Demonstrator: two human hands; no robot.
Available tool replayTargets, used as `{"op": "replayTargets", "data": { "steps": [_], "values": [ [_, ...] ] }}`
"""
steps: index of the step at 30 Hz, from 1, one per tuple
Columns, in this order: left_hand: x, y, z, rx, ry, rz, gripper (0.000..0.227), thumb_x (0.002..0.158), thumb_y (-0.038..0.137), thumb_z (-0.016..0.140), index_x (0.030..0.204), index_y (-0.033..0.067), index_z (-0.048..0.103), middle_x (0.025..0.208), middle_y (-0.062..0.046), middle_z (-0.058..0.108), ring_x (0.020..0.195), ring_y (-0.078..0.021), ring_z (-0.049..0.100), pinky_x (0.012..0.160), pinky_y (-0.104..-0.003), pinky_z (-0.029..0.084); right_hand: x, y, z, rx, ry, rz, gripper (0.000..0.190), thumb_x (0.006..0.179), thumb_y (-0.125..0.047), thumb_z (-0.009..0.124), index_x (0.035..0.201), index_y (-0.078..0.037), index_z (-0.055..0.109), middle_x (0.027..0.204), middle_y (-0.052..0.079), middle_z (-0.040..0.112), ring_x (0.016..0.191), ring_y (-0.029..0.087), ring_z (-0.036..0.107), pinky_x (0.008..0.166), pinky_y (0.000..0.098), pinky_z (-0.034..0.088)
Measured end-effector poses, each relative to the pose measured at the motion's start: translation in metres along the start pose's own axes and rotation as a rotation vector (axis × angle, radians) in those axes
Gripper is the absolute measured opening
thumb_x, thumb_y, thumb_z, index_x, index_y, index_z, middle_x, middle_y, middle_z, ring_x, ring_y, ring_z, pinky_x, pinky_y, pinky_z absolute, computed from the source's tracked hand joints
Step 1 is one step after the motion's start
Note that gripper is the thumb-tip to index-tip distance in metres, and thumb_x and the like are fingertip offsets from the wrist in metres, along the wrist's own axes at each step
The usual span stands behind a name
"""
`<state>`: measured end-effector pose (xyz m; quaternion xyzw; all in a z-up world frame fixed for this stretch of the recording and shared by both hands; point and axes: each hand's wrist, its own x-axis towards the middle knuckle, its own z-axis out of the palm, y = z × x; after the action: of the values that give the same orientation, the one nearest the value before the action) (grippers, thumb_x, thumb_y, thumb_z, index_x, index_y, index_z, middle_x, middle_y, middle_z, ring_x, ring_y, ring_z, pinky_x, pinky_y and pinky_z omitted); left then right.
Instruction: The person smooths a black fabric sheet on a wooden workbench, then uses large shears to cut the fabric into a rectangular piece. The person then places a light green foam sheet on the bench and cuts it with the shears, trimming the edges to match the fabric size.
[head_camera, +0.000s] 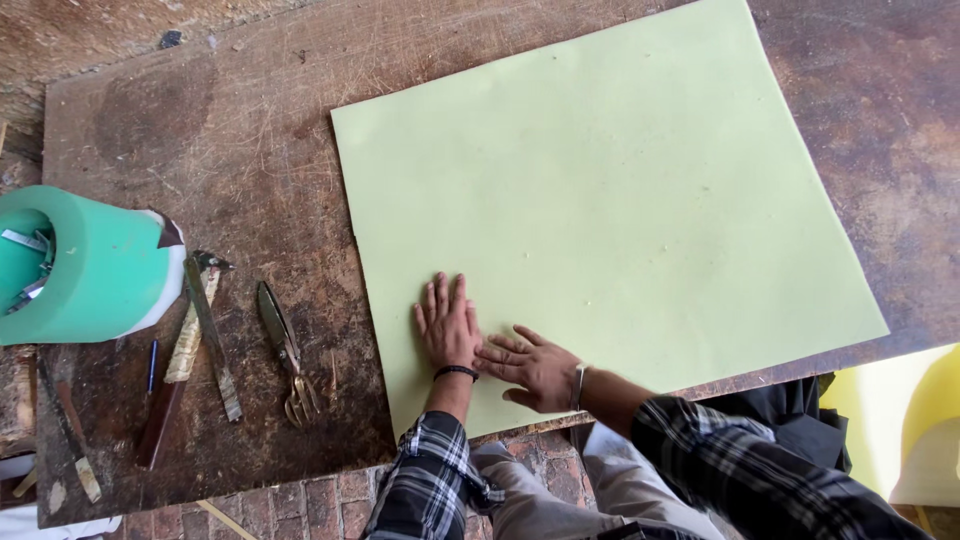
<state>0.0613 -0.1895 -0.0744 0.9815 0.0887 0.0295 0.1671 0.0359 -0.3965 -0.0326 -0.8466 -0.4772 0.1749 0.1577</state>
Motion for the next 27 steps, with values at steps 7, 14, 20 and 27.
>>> {"op": "replayTargets", "data": {
  "steps": [7, 14, 20, 27],
  "values": [
    [-0.008, -0.007, 0.009, 0.034, 0.124, 0.052, 0.049, 0.102, 0.026, 0.046, 0.150, 0.0166, 0.048, 0.162, -0.007, 0.042, 0.151, -0.0272, 0.035, 0.124, -0.050, 0.021, -0.038, 0.207, -0.109, 0.136, 0.218, 1.420, 0.092, 0.098, -0.071, 0.026, 0.165, -0.015, -0.005, 0.173, 0.005, -0.009, 0.159, 0.023, -0.004, 0.124, 0.0538, 0.000],
    [-0.006, 0.003, -0.007, 0.037, 0.129, 0.021, 0.048, 0.101, 0.024, 0.046, 0.148, 0.0166, 0.051, 0.160, -0.007, 0.044, 0.150, -0.0271, 0.037, 0.123, -0.050, 0.024, 0.001, 0.064, -0.042, -0.067, 0.132, 0.127, 0.073, 0.097, -0.066, 0.047, 0.160, -0.034, 0.026, 0.171, 0.006, 0.012, 0.156, 0.026, 0.010, 0.122, 0.0559, 0.004],
    [-0.006, 0.003, -0.007, 0.031, 0.144, 0.028, 0.049, 0.098, 0.020, 0.048, 0.146, 0.0175, 0.053, 0.160, -0.006, 0.046, 0.149, -0.0269, 0.040, 0.123, -0.050, 0.026, -0.116, 0.200, -0.091, -0.196, 0.013, 0.949, 0.088, 0.092, -0.078, 0.029, 0.164, -0.030, 0.009, 0.172, 0.001, 0.001, 0.157, 0.022, 0.002, 0.123, 0.0543, 0.001],
    [0.026, 0.047, -0.019, 0.089, 0.060, -0.140, 0.036, 0.090, 0.015, 0.059, 0.125, 0.0191, 0.064, 0.137, -0.006, 0.059, 0.134, -0.0280, 0.050, 0.115, -0.048, 0.036, -0.152, 0.231, -0.066, -0.054, 0.470, 1.070, 0.087, 0.097, -0.062, 0.047, 0.164, -0.016, 0.013, 0.172, 0.019, 0.007, 0.159, 0.035, 0.008, 0.127, 0.0486, 0.010]
  ]
}}
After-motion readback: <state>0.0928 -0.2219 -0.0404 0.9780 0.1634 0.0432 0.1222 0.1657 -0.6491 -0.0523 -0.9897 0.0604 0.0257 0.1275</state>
